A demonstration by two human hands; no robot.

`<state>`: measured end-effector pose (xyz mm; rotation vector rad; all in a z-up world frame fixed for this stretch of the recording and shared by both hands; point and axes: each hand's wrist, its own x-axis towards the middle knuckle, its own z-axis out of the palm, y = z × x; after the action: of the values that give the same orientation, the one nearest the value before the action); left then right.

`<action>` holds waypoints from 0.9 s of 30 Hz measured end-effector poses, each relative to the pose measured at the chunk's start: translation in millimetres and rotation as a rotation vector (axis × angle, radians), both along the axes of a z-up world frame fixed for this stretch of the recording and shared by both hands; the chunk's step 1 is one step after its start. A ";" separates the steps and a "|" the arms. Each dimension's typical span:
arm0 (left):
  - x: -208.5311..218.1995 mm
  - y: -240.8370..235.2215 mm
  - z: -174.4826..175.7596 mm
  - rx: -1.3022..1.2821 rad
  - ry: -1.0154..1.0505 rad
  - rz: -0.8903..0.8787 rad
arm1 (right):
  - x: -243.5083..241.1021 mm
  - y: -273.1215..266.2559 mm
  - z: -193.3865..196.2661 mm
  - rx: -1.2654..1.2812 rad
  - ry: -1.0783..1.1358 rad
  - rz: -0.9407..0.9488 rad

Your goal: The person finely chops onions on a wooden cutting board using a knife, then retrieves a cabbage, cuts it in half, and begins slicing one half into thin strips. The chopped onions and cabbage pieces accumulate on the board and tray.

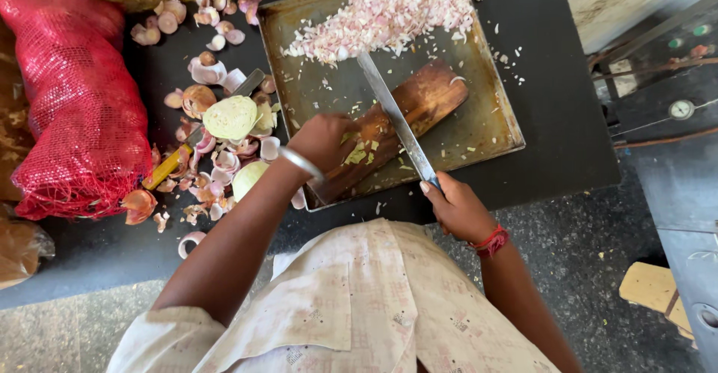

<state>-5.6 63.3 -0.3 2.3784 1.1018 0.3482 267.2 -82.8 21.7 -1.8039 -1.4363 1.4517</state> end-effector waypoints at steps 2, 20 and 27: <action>-7.5 -18.0 3.5 0.005 -0.062 0.001 | -1.7 0.7 2.4 0.004 -0.004 0.001; -13.9 -73.2 -0.8 0.311 -0.228 0.083 | -33.1 23.9 12.7 0.393 -0.335 0.294; -8.8 -74.1 3.6 0.392 -0.238 0.045 | -58.5 30.3 21.2 0.347 -0.618 0.449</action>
<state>-14.4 -10.9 3.2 2.5572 1.0513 0.9109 208.7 -52.4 42.9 -1.8523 -2.3495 0.7399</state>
